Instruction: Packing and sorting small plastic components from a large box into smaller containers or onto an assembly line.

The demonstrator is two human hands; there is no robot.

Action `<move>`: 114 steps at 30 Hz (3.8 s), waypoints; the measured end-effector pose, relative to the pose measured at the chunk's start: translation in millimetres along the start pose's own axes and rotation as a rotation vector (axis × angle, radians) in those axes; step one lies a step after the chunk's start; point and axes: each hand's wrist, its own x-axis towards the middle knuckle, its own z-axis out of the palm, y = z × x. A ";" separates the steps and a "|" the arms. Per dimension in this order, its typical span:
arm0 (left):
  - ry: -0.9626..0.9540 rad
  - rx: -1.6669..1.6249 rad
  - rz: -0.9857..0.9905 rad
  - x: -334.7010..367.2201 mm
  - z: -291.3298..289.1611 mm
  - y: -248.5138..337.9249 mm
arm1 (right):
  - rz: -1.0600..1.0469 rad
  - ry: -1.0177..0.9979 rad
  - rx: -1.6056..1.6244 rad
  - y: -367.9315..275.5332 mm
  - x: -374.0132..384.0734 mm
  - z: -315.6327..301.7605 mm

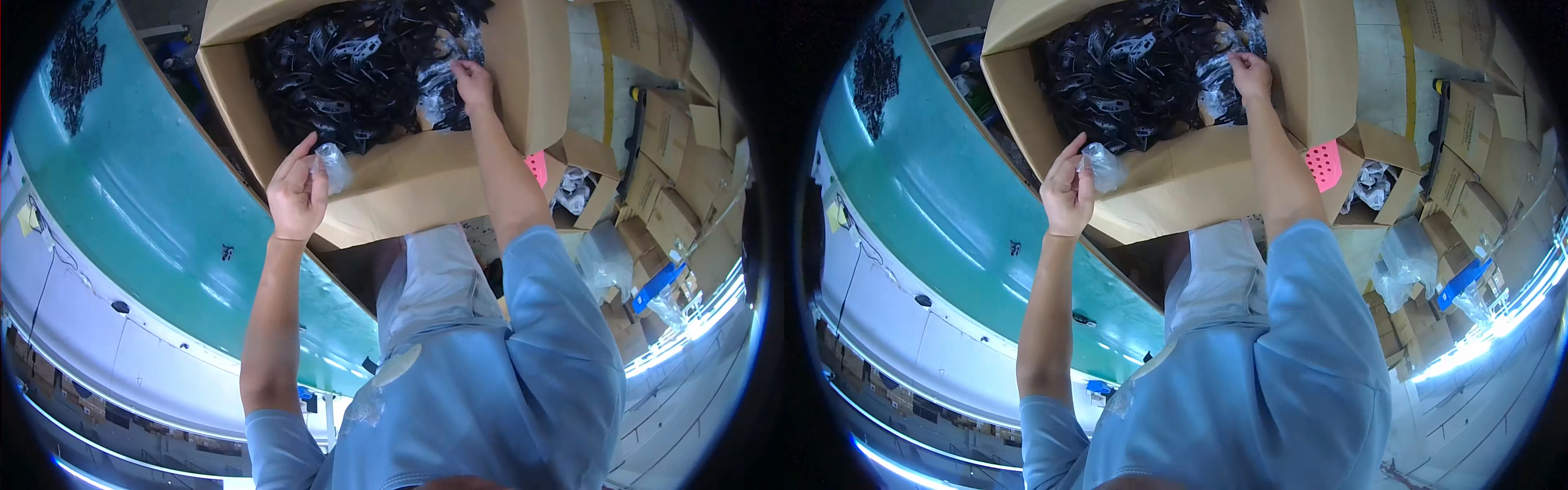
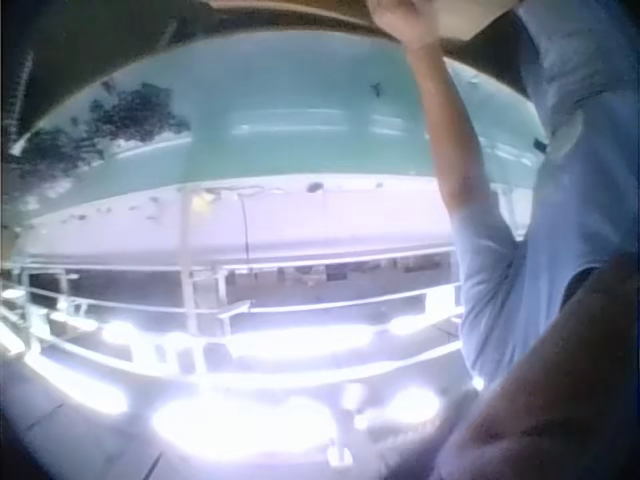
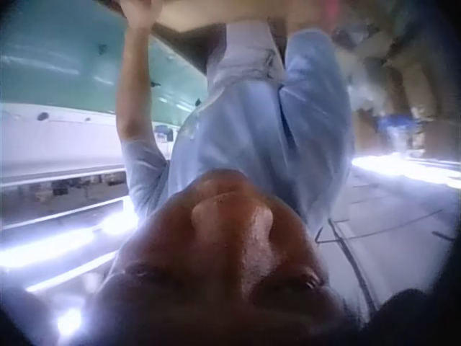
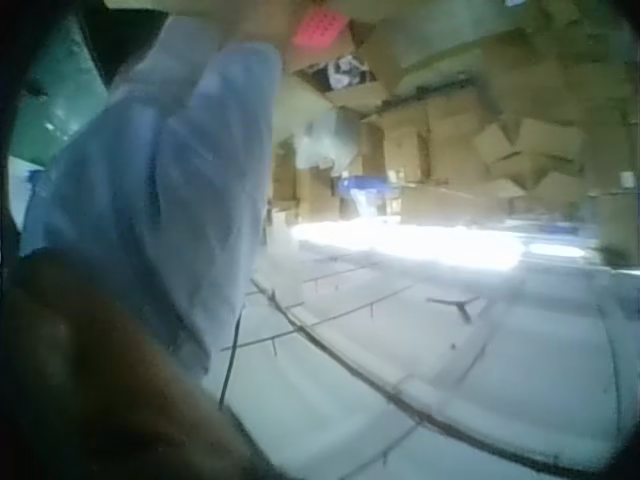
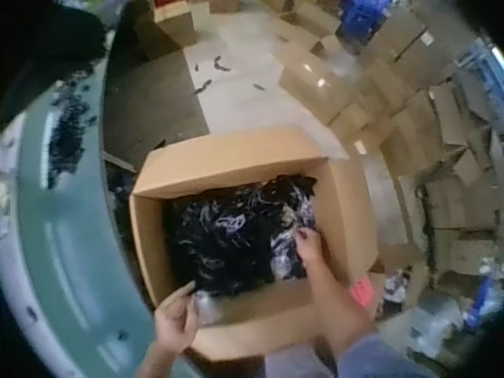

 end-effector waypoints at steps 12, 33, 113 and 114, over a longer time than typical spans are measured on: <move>0.000 -0.372 -0.081 -11.6 39.0 20.2 | -0.431 -0.024 -0.017 -86.9 -121.7 -37.3; -0.301 -0.174 -0.069 -18.9 12.4 9.5 | -0.570 -0.030 -0.745 -7.8 -3.4 -24.8; -0.187 0.033 -0.017 -12.3 13.7 -15.0 | -0.356 -0.876 0.137 -126.6 -161.4 26.3; -0.073 0.071 -0.041 -13.7 10.7 -16.7 | -0.249 -0.628 0.027 -133.9 -137.9 24.0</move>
